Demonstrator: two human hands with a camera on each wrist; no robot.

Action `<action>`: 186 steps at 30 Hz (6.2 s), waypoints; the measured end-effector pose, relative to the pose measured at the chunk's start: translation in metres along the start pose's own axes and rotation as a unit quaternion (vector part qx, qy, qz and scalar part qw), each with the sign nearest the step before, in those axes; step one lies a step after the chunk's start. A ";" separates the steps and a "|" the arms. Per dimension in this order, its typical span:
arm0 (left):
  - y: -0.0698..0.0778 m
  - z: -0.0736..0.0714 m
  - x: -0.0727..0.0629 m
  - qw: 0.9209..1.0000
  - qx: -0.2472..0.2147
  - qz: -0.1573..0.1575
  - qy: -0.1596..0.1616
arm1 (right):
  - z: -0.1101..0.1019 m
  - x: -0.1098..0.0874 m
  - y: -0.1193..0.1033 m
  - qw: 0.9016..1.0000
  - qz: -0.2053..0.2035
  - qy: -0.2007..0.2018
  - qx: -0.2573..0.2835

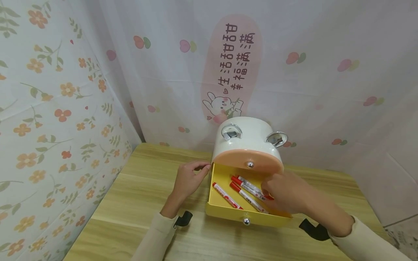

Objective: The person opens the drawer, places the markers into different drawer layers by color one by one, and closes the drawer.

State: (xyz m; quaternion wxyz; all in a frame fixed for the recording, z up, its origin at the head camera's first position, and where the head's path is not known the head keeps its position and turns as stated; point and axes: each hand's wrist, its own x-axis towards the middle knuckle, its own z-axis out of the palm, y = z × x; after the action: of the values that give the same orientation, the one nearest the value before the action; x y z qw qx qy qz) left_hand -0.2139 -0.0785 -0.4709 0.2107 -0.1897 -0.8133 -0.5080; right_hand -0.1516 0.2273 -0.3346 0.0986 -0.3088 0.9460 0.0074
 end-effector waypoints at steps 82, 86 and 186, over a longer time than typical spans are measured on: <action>-0.005 0.002 0.000 1.000 0.025 0.013 -0.005 | 0.148 -0.031 -0.077 0.889 0.097 0.398 0.204; -0.005 0.002 0.001 1.000 0.027 0.014 -0.004 | 0.146 -0.029 -0.077 0.888 0.093 0.399 0.207; -0.003 0.003 0.000 1.000 -0.011 0.013 -0.009 | 0.148 0.052 -0.008 0.871 0.117 0.413 0.242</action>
State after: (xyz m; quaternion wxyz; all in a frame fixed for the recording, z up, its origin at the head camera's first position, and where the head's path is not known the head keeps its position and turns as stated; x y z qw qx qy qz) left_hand -0.2161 -0.0764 -0.4740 0.2075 -0.2070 -0.8072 -0.5124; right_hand -0.1614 0.2016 -0.4897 -0.2307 -0.1377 0.9020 -0.3380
